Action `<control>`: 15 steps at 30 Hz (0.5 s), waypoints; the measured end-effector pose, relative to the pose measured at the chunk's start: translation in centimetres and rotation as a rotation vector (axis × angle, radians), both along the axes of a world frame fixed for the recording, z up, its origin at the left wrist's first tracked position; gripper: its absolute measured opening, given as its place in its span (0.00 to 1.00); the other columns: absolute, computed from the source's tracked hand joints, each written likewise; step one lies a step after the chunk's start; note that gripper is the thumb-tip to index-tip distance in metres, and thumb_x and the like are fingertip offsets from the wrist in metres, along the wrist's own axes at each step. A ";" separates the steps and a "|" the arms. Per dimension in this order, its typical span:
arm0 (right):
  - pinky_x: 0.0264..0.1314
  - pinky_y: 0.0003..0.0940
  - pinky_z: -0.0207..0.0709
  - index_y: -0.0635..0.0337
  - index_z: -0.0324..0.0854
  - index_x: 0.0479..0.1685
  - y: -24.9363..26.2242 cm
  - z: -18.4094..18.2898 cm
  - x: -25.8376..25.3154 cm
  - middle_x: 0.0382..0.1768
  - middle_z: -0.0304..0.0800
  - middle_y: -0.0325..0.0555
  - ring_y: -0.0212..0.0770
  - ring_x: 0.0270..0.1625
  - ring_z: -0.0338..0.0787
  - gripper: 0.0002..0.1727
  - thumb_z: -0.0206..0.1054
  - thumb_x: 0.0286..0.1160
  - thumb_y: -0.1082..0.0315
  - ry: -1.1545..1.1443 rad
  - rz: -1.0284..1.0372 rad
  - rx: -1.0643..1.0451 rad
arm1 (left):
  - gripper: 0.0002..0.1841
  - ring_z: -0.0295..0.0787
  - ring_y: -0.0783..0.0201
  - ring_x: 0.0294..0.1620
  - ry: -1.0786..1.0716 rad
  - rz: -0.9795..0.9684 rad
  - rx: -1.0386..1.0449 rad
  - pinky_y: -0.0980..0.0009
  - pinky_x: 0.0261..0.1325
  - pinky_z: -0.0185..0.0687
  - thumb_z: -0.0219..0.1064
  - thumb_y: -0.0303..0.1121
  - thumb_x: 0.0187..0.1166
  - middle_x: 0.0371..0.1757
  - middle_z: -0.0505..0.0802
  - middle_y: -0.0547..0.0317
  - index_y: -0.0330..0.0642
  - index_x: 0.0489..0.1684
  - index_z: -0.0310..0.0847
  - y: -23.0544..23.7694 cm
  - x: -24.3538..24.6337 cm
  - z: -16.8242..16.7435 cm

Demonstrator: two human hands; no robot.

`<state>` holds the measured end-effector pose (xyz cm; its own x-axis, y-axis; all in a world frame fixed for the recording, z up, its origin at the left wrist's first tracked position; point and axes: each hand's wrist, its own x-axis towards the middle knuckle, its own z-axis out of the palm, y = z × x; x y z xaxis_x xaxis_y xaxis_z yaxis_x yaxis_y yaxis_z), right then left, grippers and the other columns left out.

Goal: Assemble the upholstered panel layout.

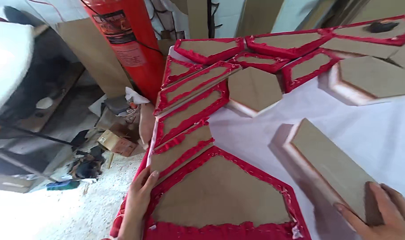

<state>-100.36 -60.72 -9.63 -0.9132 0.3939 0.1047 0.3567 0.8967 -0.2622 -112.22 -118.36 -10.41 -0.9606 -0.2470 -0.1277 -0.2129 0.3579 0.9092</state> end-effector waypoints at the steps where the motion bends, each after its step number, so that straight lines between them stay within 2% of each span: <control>1: 0.84 0.74 0.52 0.53 0.60 0.92 0.1 -0.2 0.1 0.88 0.59 0.66 0.72 0.88 0.61 0.60 0.71 0.57 0.27 0.011 -0.003 0.014 | 0.25 0.93 0.71 0.52 0.007 -0.004 -0.008 0.69 0.59 0.89 0.63 0.48 0.81 0.50 0.96 0.60 0.38 0.65 0.85 -0.1 0.0 -0.1; 3: 0.80 0.77 0.56 0.49 0.62 0.91 -0.1 -0.5 0.2 0.88 0.62 0.64 0.73 0.85 0.66 0.60 0.66 0.55 0.22 0.045 -0.018 0.060 | 0.25 0.92 0.73 0.50 0.017 -0.018 -0.017 0.70 0.58 0.88 0.62 0.47 0.81 0.49 0.95 0.59 0.36 0.63 0.85 -0.2 0.1 -0.1; 5: 0.78 0.75 0.60 0.47 0.66 0.89 -0.3 -0.8 0.0 0.86 0.67 0.61 0.70 0.82 0.71 0.59 0.60 0.55 0.20 0.092 -0.034 0.118 | 0.24 0.91 0.76 0.48 0.018 -0.032 -0.013 0.73 0.56 0.88 0.61 0.46 0.83 0.48 0.95 0.59 0.34 0.62 0.84 -0.1 0.2 0.1; 8: 0.77 0.73 0.62 0.48 0.70 0.87 -0.1 -0.6 -0.1 0.84 0.71 0.58 0.67 0.80 0.75 0.58 0.58 0.55 0.20 0.109 -0.047 0.153 | 0.24 0.91 0.78 0.49 0.000 -0.050 0.004 0.76 0.56 0.87 0.61 0.47 0.84 0.50 0.95 0.61 0.35 0.63 0.83 0.7 0.0 0.7; 10: 0.78 0.74 0.61 0.48 0.68 0.88 0.2 -0.7 0.1 0.85 0.69 0.57 0.68 0.81 0.73 0.58 0.60 0.55 0.21 0.095 -0.039 0.139 | 0.25 0.91 0.77 0.49 0.000 -0.024 0.001 0.75 0.55 0.88 0.62 0.50 0.82 0.49 0.95 0.62 0.38 0.63 0.85 1.1 0.0 0.8; 12: 0.79 0.73 0.60 0.48 0.65 0.90 0.6 -0.7 0.4 0.87 0.66 0.58 0.68 0.83 0.70 0.58 0.63 0.56 0.22 0.066 -0.017 0.110 | 0.24 0.92 0.74 0.51 -0.008 -0.001 -0.014 0.69 0.58 0.89 0.62 0.49 0.81 0.50 0.96 0.61 0.40 0.64 0.85 1.2 0.0 0.6; 15: 0.82 0.74 0.56 0.52 0.62 0.91 0.8 -0.4 0.5 0.88 0.61 0.64 0.72 0.86 0.65 0.60 0.71 0.56 0.27 0.033 0.009 0.047 | 0.22 0.93 0.69 0.53 -0.050 0.004 -0.009 0.62 0.61 0.89 0.63 0.48 0.83 0.52 0.96 0.59 0.43 0.65 0.86 0.7 0.1 0.3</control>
